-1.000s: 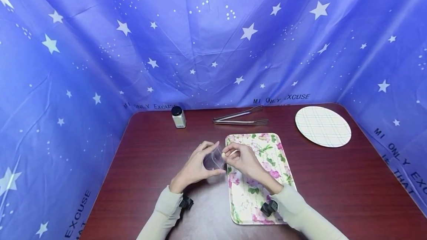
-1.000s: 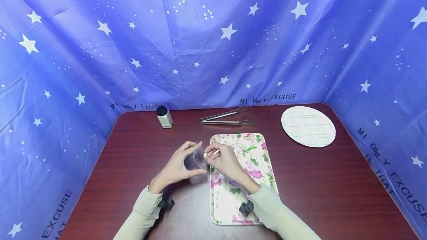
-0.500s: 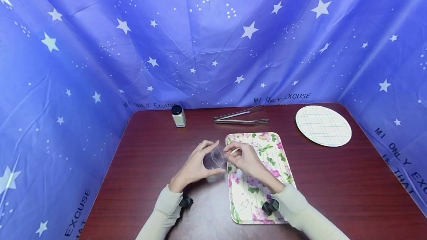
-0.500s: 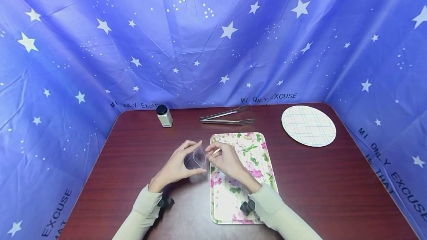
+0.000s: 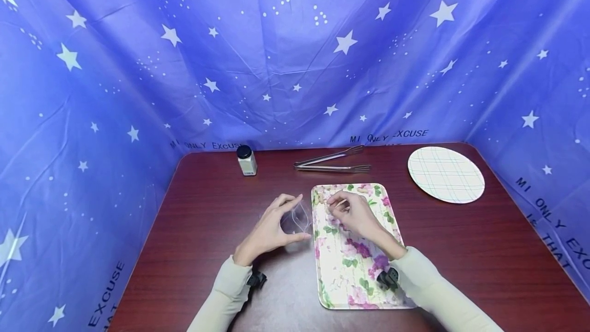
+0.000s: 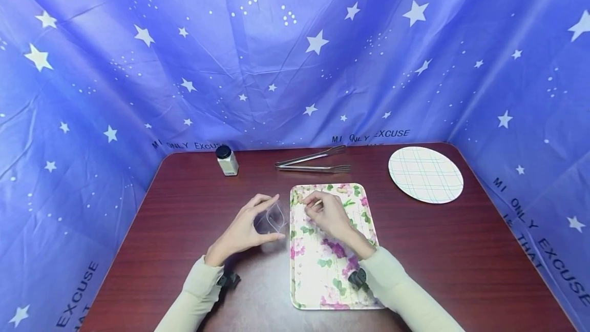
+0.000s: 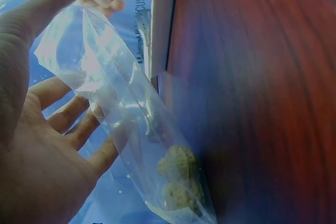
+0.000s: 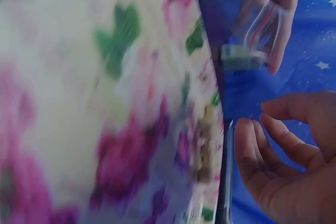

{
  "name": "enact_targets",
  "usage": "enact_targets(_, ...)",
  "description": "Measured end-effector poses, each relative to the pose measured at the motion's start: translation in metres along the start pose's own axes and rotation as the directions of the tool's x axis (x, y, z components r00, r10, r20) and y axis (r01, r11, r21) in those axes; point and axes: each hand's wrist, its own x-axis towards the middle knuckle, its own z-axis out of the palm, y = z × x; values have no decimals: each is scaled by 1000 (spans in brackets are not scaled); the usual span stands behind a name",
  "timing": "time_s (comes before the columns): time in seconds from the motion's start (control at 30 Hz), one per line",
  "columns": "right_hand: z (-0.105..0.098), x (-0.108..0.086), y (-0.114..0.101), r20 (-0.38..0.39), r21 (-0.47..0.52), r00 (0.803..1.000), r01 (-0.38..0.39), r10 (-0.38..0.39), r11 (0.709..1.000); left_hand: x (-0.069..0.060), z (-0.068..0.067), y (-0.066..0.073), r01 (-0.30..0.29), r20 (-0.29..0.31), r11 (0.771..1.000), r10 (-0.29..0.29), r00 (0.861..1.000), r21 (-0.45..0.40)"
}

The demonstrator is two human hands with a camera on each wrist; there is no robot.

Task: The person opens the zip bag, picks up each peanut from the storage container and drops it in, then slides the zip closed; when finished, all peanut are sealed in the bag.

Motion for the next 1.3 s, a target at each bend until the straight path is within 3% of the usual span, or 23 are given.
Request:
enact_targets(0.23, -14, 6, 28, -60, -128, 998, 16, -24, 992, 0, -1, 1, -1, 0, 1000, 1, 1000, 1)
enact_targets(0.5, -21, 8, 44, -56, -82, 998, -42, 37, 996, 1, -1, 0, 7, 15, 1000, -7, 1000, -5)
enact_targets(0.87, -16, 17, 43, -54, -174, 998, -39, 30, 984, 1, -1, -1, 16, 20, 1000, -16, 1000, -6)
enact_targets(1.3, -13, 18, 38, 11, -185, 998, -56, 59, 981, 0, 1, 1, 23, 21, 1000, -23, 1000, 8)
